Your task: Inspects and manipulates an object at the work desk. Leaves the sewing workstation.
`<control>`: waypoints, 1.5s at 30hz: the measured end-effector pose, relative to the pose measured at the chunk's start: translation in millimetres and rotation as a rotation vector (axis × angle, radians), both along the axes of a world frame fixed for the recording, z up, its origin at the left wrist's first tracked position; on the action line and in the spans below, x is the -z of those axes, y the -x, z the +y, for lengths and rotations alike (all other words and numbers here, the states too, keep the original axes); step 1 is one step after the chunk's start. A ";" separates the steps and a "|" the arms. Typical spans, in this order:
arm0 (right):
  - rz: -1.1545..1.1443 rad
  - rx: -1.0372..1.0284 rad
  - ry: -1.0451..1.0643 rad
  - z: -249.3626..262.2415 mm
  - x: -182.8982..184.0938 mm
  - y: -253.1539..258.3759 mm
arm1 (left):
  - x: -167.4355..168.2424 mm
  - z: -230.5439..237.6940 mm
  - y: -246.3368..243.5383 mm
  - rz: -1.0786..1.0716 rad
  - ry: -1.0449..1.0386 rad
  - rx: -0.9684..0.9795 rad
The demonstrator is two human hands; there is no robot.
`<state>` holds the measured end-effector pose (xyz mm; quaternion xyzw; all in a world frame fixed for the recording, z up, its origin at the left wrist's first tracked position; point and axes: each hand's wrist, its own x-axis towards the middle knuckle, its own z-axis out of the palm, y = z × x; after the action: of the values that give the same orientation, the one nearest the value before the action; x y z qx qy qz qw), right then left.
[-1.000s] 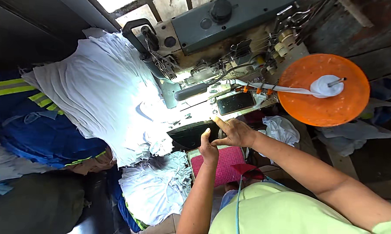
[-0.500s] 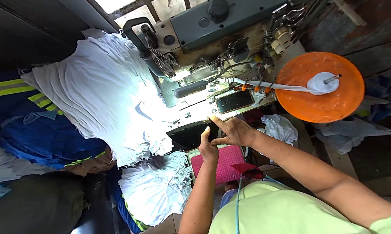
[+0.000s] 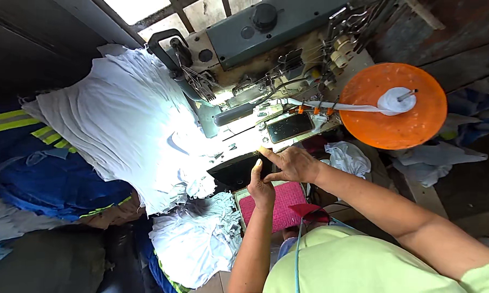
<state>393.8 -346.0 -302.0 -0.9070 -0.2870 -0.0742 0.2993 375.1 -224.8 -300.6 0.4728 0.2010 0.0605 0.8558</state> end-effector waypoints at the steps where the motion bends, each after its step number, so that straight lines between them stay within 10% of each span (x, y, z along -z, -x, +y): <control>1: 0.017 -0.003 -0.012 -1.4 0.5 -0.2 | -1.0 0.3 -0.1 0.008 -0.010 0.022; 13: 0.222 -0.057 -0.109 -11.4 -3.7 -0.5 | 0.5 12.5 -0.1 -0.054 -0.077 0.334; 45: 0.106 0.005 -0.045 -10.4 8.9 -0.5 | -13.9 -8.6 -1.7 0.107 -0.067 0.044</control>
<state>394.3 -356.4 -310.8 -0.9033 -0.2668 -0.0330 0.3343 376.8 -233.4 -286.7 0.5081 0.2337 0.0228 0.8287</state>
